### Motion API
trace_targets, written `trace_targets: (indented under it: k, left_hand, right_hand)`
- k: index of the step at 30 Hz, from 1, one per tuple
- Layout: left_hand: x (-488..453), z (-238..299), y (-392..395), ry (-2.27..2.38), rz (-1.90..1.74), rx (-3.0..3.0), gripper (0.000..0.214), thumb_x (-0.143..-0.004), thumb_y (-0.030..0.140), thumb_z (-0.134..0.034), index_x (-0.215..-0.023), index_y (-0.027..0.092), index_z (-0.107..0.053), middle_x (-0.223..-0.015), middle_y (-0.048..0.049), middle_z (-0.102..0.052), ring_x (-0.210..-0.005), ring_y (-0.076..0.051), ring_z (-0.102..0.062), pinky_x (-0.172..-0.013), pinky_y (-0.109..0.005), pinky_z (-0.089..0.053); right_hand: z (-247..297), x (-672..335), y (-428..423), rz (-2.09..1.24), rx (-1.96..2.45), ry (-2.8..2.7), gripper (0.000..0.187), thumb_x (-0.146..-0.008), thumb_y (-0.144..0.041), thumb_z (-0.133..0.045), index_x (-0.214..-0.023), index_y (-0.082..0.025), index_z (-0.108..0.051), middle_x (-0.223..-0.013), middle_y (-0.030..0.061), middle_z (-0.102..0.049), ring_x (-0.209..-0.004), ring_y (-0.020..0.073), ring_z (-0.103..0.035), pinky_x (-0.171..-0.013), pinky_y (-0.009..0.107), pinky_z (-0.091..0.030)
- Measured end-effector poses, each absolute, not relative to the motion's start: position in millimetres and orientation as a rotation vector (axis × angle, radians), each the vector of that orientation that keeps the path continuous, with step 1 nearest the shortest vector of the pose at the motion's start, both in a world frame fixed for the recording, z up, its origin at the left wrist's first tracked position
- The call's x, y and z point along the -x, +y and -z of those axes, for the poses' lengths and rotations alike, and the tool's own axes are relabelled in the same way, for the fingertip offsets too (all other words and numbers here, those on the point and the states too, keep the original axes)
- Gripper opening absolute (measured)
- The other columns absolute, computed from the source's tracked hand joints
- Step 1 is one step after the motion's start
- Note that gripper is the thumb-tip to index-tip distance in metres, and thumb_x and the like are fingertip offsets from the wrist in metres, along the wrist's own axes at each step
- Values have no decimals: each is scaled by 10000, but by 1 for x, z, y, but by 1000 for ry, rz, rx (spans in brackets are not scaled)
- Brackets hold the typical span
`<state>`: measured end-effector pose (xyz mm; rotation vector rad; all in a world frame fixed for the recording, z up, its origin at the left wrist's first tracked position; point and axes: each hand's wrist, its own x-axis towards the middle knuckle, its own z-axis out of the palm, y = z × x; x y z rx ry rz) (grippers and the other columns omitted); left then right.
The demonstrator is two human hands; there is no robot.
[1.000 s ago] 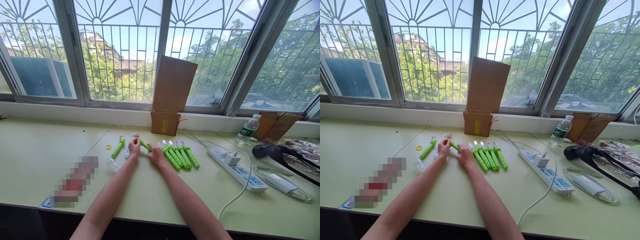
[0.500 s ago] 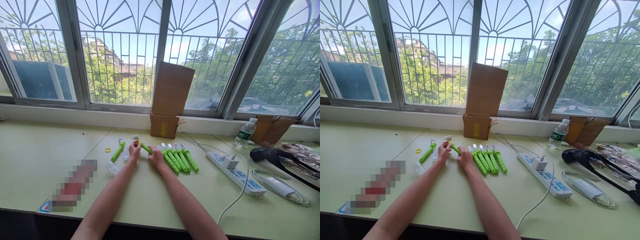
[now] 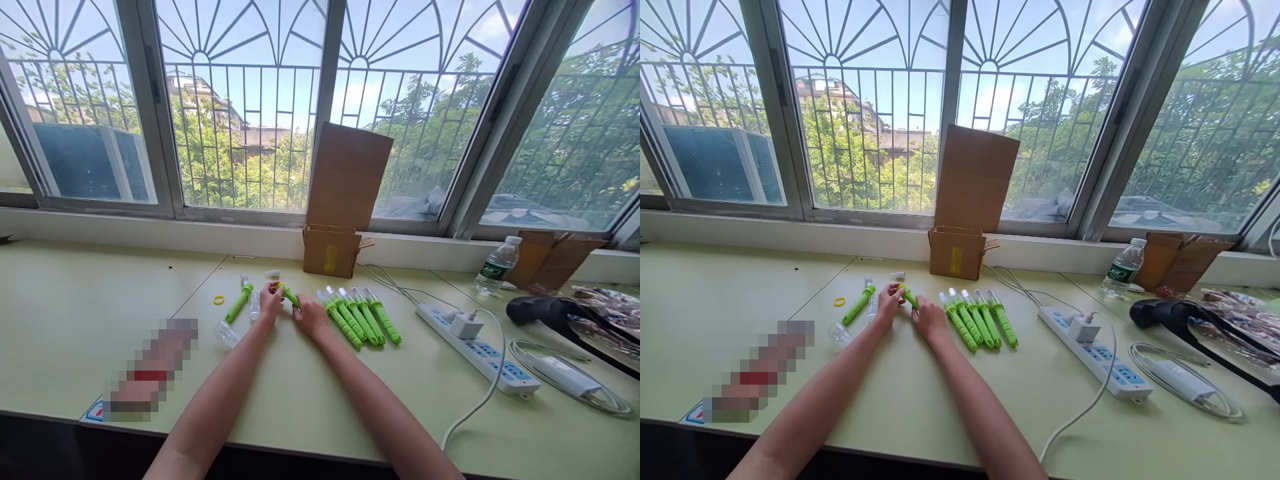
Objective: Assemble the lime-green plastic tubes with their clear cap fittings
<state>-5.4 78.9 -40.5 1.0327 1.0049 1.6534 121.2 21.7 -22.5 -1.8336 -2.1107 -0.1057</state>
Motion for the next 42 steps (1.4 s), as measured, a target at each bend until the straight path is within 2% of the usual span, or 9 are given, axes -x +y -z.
trace_targets:
  k: [13, 22, 27, 36, 42]
  left_hand:
    - [-1, 39, 76, 1010, -1573, -1097, 317, -641, 319, -760, -864, 143, -620, -796, -70, -670, -661, -143, -628, -575, -245, -484]
    - [-2, 37, 73, 979, -1534, -1067, 306, -650, 293, -766, -860, 145, -601, -817, -77, -667, -691, -150, -635, -618, -277, -509]
    - [-3, 36, 71, 943, -1535, -1057, 324, -636, 290, -775, -858, 146, -586, -844, -78, -656, -719, -151, -635, -630, -283, -519]
    - [-2, 31, 65, 910, -1523, -1093, 378, -601, 332, -789, -843, 161, -554, -790, -44, -651, -693, -142, -629, -624, -280, -531]
    - [2, 27, 63, 849, -1471, -1104, 405, -575, 364, -803, -813, 165, -543, -792, -49, -666, -710, -151, -640, -674, -329, -560]
  right_hand:
    - [23, -135, 13, -8, 1774, -2085, 326, -906, -303, -472, -1196, -208, -589, -1017, 78, -705, -908, 206, -638, -730, 266, -383]
    - [17, -138, 6, 36, 1799, -2108, 322, -915, -298, -463, -1208, -228, -579, -1054, 73, -690, -929, 207, -628, -722, 266, -379]
    - [15, -141, 5, 39, 1802, -2104, 347, -907, -275, -471, -1239, -228, -563, -1068, 80, -680, -976, 213, -618, -768, 268, -387]
    - [16, -138, 3, 56, 1828, -2085, 345, -904, -269, -483, -1239, -234, -558, -1051, 78, -688, -976, 214, -624, -786, 277, -396]
    - [14, -137, 2, 76, 1829, -2100, 353, -913, -259, -473, -1257, -235, -545, -1083, 78, -680, -978, 212, -623, -779, 277, -399]
